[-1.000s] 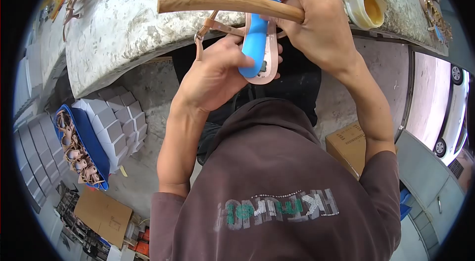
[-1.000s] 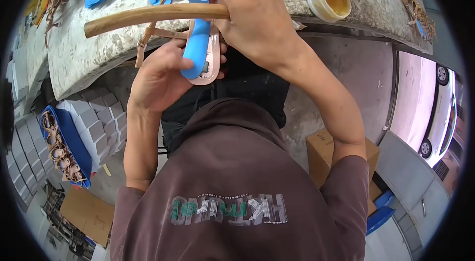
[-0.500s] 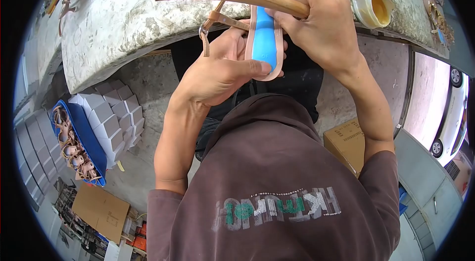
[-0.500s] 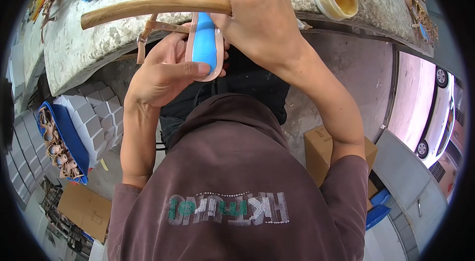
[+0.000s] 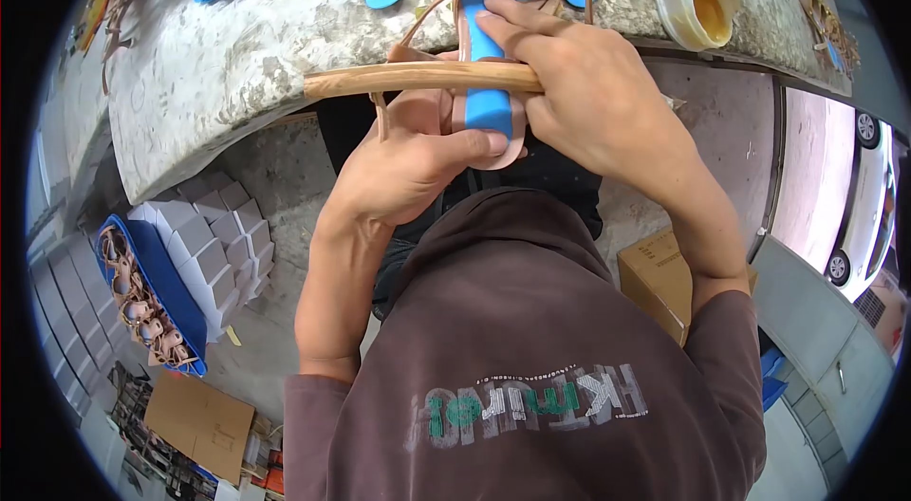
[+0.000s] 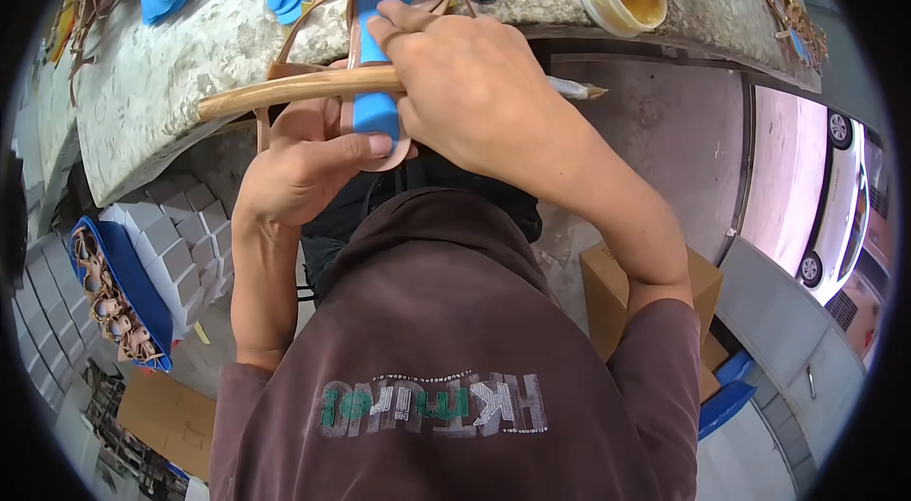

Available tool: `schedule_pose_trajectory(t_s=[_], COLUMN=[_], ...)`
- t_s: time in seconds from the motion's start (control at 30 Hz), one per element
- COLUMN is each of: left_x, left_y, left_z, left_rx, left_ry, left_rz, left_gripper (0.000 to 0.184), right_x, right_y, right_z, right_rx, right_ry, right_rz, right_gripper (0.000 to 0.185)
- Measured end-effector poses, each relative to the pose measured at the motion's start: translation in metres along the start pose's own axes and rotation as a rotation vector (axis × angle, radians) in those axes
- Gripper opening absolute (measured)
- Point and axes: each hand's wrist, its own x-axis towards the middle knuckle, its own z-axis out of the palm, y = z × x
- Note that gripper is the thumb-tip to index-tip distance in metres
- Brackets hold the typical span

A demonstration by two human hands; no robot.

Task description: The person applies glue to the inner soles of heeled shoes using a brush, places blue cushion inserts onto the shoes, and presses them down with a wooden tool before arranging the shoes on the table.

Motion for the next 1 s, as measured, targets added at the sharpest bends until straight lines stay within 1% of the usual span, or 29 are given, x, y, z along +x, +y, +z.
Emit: schedule_pose_trajectory(t_s=[0.07, 0.13, 0.2, 0.37, 0.43, 0.47, 0.5, 0.53, 0.57, 0.6, 0.63, 0.7, 0.73, 0.8, 0.87, 0.9, 0.93, 1.0], left_x=[-0.001, -0.001, -0.001, -0.001, -0.001, -0.001, -0.001, 0.0, 0.001, 0.001, 0.001, -0.001, -0.001, -0.001, -0.001, 0.0, -0.001, -0.001], left_y=[-0.002, -0.002, -0.001, -0.003, -0.003, -0.002, -0.001, 0.001, 0.0, -0.001, 0.0, 0.004, 0.005, 0.006, 0.007, 0.011, 0.015, 0.013], left_z=[-0.001, 0.0, 0.0, -0.001, -0.001, 0.002, 0.007, 0.011, 0.009, 0.01, 0.012, 0.016, 0.013, 0.012, 0.012, 0.018, 0.022, 0.021], left_rx=[0.016, 0.083, 0.088, 0.05, 0.107, 0.115, 0.077, 0.04, 0.068, 0.049, 0.033, 0.027, 0.017, 0.016, 0.037, 0.023, 0.012, -0.024], left_ry=[-0.027, 0.048, 0.041, 0.009, 0.056, 0.05, 0.049, 0.045, 0.01, 0.041, 0.067, 0.078, 0.071, 0.069, 0.062, 0.074, 0.089, 0.067], left_rz=[-0.017, -0.046, -0.045, -0.019, -0.036, -0.033, -0.014, 0.006, 0.022, 0.022, 0.028, 0.02, -0.003, -0.004, -0.006, -0.024, -0.052, -0.022], left_gripper=[0.059, 0.06, 0.06, 0.062, 0.062, 0.062, 0.055, 0.049, 0.053, 0.054, 0.056, 0.057, 0.057, 0.058, 0.058, 0.057, 0.057, 0.052], right_x=[0.003, 0.003, 0.002, 0.007, 0.007, 0.006, 0.005, 0.009, 0.014, 0.016, 0.011, -0.012, -0.035, -0.081, -0.121, -0.131, -0.12, -0.093], right_y=[-0.004, -0.006, -0.006, -0.006, -0.005, -0.004, -0.003, -0.003, -0.003, -0.003, -0.001, -0.002, -0.006, 0.021, 0.059, 0.069, 0.065, 0.076], right_z=[-0.003, -0.006, -0.008, -0.008, -0.009, -0.008, -0.008, -0.008, -0.008, -0.011, -0.023, -0.081, -0.095, -0.126, -0.136, -0.134, -0.124, -0.111], right_rx=[-0.023, -0.048, -0.069, -0.037, -0.008, 0.009, 0.024, 0.017, 0.008, -0.001, 0.037, 0.325, 0.498, 0.474, 0.344, 0.412, 0.425, 0.369], right_ry=[-0.041, -0.075, -0.08, -0.068, -0.072, -0.003, 0.069, 0.086, -0.007, -0.095, -0.023, 0.003, 0.337, 0.845, 0.926, 0.839, 0.832, 0.749], right_rz=[0.031, 0.061, 0.073, 0.069, 0.082, 0.051, 0.02, 0.021, 0.095, 0.175, 0.094, 0.147, 0.177, 0.264, 0.37, 0.406, 0.373, 0.619], right_gripper=[0.048, 0.048, 0.049, 0.046, 0.045, 0.042, 0.038, 0.038, 0.035, 0.031, 0.024, 0.029, 0.041, 0.065, 0.076, 0.076, 0.062, 0.045])
